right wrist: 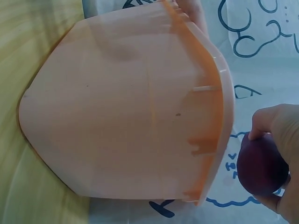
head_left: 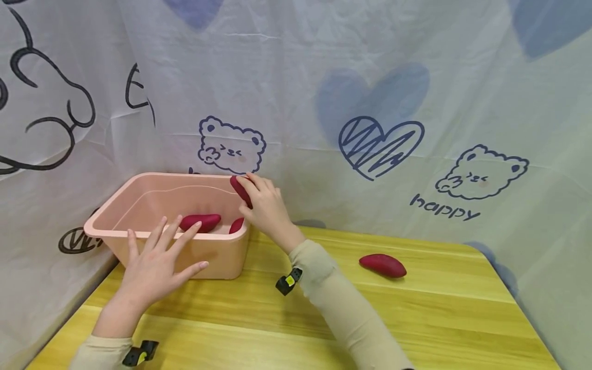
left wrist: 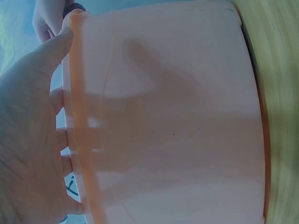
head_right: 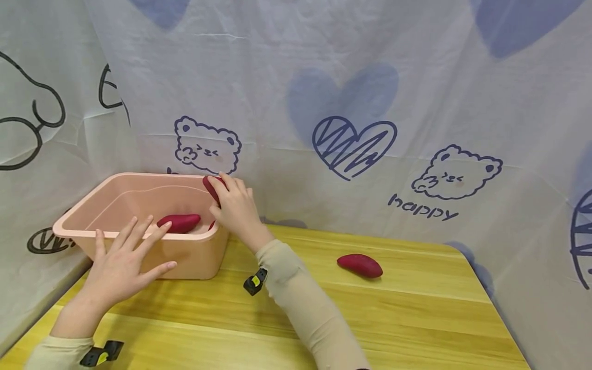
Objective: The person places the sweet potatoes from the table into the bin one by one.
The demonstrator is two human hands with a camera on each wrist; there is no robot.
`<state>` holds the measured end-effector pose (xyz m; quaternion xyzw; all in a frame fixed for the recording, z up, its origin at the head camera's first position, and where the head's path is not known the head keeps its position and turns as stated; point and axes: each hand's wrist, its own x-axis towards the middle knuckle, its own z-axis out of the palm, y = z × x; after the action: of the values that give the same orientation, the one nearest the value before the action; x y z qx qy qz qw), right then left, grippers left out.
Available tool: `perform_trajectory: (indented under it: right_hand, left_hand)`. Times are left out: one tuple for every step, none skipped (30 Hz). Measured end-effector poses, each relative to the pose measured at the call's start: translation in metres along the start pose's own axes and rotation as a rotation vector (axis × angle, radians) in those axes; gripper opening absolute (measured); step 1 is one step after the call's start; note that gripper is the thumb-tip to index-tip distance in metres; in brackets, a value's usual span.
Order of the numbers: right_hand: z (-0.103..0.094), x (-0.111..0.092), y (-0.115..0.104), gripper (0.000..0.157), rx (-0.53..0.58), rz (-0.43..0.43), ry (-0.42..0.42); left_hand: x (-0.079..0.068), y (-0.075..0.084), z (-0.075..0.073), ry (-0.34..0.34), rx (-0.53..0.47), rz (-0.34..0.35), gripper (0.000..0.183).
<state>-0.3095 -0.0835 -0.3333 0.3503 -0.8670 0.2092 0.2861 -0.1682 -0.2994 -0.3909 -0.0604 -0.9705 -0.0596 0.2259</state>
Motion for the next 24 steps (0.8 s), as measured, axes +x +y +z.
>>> perform_trajectory:
  right_hand:
    - [0.001,0.001,-0.001,0.051,-0.003,0.002,-0.007]
    - [0.002,0.003,-0.002,0.051,-0.007,0.004,-0.013]
    - [0.003,0.004,-0.003,0.051,-0.008,0.005,-0.02]
    - [0.004,0.006,-0.004,0.051,-0.008,0.007,-0.027]
    - [0.006,0.007,-0.004,0.051,-0.01,0.009,-0.034]
    - [0.007,0.009,-0.005,0.052,-0.009,0.012,-0.042]
    - [0.008,0.01,-0.006,0.051,-0.009,0.014,-0.048]
    - [0.009,0.011,-0.007,0.051,-0.007,0.017,-0.054]
    - [0.01,0.012,-0.008,0.051,-0.005,0.019,-0.061]
    - [0.011,0.013,-0.009,0.051,-0.008,0.022,-0.07]
    - [0.013,0.014,-0.009,0.051,-0.008,0.023,-0.076]
    - [0.014,0.014,-0.01,0.051,-0.004,0.023,-0.083]
    - [0.015,0.015,-0.011,0.051,-0.006,0.02,-0.088]
    - [0.017,0.016,-0.011,0.051,-0.006,0.016,-0.092]
    - [0.018,0.017,-0.011,0.051,-0.005,0.011,-0.095]
    - [0.02,0.017,-0.012,0.051,-0.004,0.004,-0.097]
    - [0.021,0.018,-0.012,0.051,-0.003,-0.004,-0.098]
    - [0.022,0.019,-0.012,0.051,-0.001,-0.012,-0.098]
    - [0.024,0.021,-0.013,0.051,0.001,-0.023,-0.096]
    - [0.025,0.022,-0.013,0.051,0.004,-0.032,-0.096]
    - [0.026,0.023,-0.014,0.051,0.004,-0.038,-0.098]
    - [0.027,0.024,-0.015,0.051,-0.003,-0.045,-0.1]
    - [0.028,0.025,-0.016,0.051,-0.009,-0.05,-0.102]
    - [0.029,0.026,-0.017,0.051,-0.013,-0.054,-0.107]
  left_hand:
    - [0.0,0.0,0.0,0.0,0.001,0.001,0.083]
    - [0.0,0.0,0.0,0.0,0.001,0.001,0.083]
    - [0.0,0.0,0.0,0.0,0.002,0.001,0.083]
    - [0.0,0.0,0.0,0.0,0.003,0.001,0.083]
    - [0.0,0.0,0.0,0.0,0.002,0.001,0.083]
    - [0.0,0.0,0.0,0.0,0.001,0.001,0.083]
    - [0.001,0.0,0.0,0.0,0.002,0.0,0.084]
    - [0.001,0.0,0.0,0.0,0.002,0.001,0.084]
    - [0.001,0.0,0.001,-0.001,0.003,0.001,0.084]
    - [0.001,0.0,0.001,-0.003,0.004,0.001,0.084]
    - [0.001,0.0,0.001,-0.004,0.005,0.001,0.084]
    - [0.001,0.0,0.001,-0.006,0.006,0.0,0.084]
    - [0.001,0.0,0.001,-0.007,0.008,0.0,0.084]
    - [0.0,0.0,0.001,-0.009,0.008,-0.001,0.084]
    - [0.0,0.0,0.001,-0.011,0.008,-0.002,0.084]
    - [0.0,0.0,0.001,-0.011,0.007,-0.003,0.084]
    - [0.0,0.0,0.001,-0.012,0.006,-0.004,0.084]
    - [0.0,0.0,0.001,-0.013,0.005,-0.005,0.084]
    - [0.001,0.0,0.0,-0.013,0.005,-0.006,0.084]
    - [0.001,0.0,0.0,-0.013,0.004,-0.007,0.084]
    - [0.001,0.0,0.0,-0.013,0.004,-0.008,0.084]
    - [0.001,0.0,0.0,-0.013,0.004,-0.008,0.084]
    - [0.001,0.0,-0.001,-0.014,0.005,-0.008,0.084]
    - [0.002,0.0,-0.001,-0.016,0.006,-0.008,0.084]
